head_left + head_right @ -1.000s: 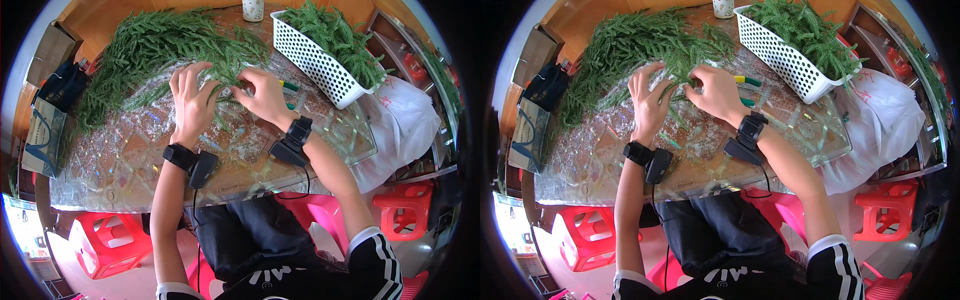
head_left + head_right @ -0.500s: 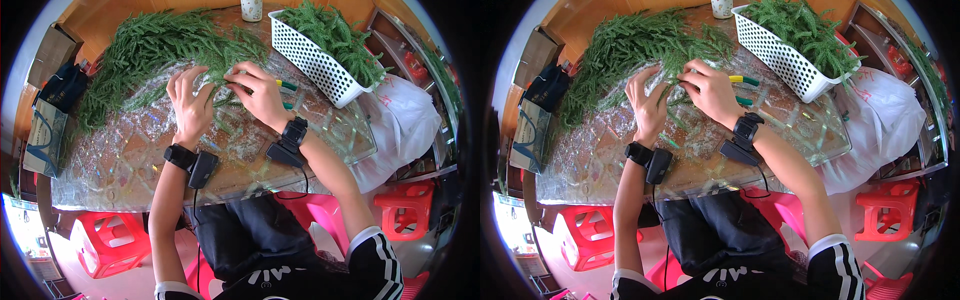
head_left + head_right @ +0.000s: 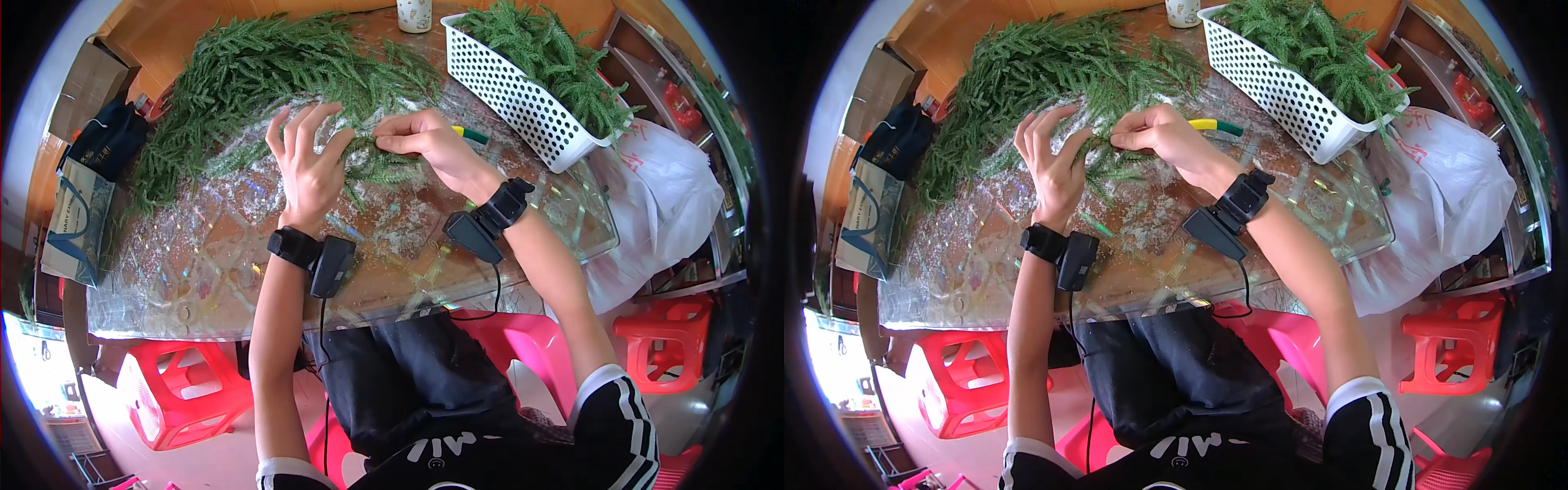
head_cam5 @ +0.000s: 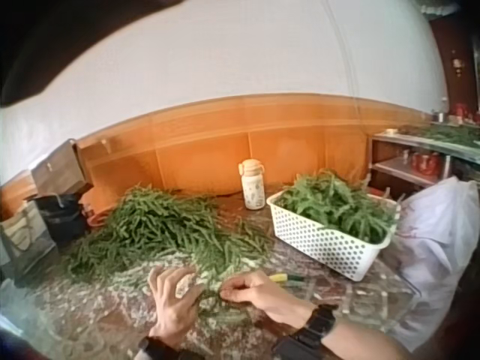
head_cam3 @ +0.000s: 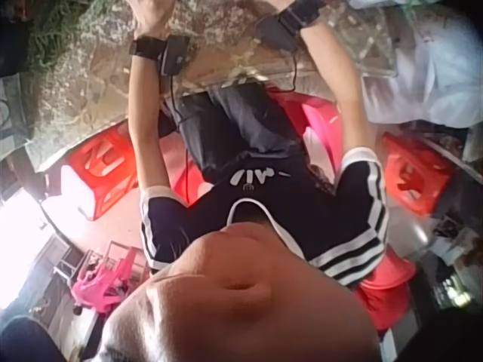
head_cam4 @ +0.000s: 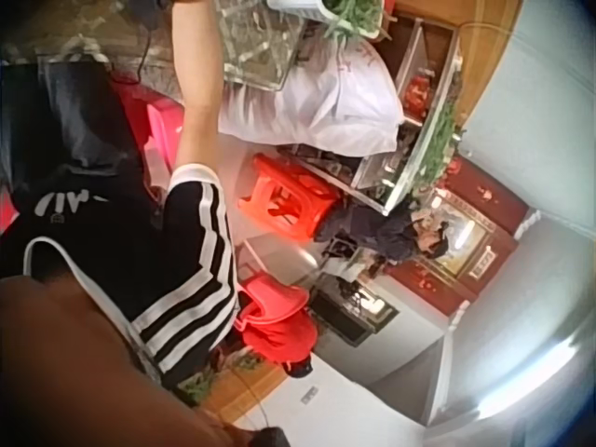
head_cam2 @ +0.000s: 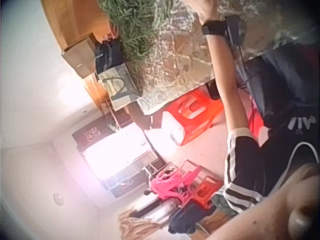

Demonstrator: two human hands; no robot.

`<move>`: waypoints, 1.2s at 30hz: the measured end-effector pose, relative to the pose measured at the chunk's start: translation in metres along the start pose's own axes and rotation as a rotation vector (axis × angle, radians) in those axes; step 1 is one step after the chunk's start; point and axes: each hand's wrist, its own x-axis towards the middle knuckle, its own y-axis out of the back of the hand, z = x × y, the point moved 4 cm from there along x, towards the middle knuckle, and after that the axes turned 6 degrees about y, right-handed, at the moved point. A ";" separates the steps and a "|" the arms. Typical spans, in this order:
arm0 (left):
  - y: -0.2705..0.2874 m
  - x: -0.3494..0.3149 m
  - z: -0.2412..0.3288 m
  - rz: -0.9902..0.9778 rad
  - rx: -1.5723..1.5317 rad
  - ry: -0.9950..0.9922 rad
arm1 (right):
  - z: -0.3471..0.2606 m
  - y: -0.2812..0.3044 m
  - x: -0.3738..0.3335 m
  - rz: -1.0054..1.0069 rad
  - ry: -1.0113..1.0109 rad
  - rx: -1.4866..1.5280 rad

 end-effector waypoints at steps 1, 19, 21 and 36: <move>0.000 0.000 0.000 0.006 -0.021 -0.003 | -0.001 -0.001 -0.002 0.004 -0.070 0.065; 0.011 0.006 0.013 -0.008 0.070 -0.153 | 0.000 0.003 -0.003 -0.033 -0.114 -0.036; 0.013 0.006 0.017 0.027 0.100 -0.210 | 0.003 0.006 0.000 -0.080 -0.074 0.047; 0.018 0.005 0.017 0.044 0.099 -0.212 | 0.002 0.009 -0.001 -0.300 -0.144 -0.104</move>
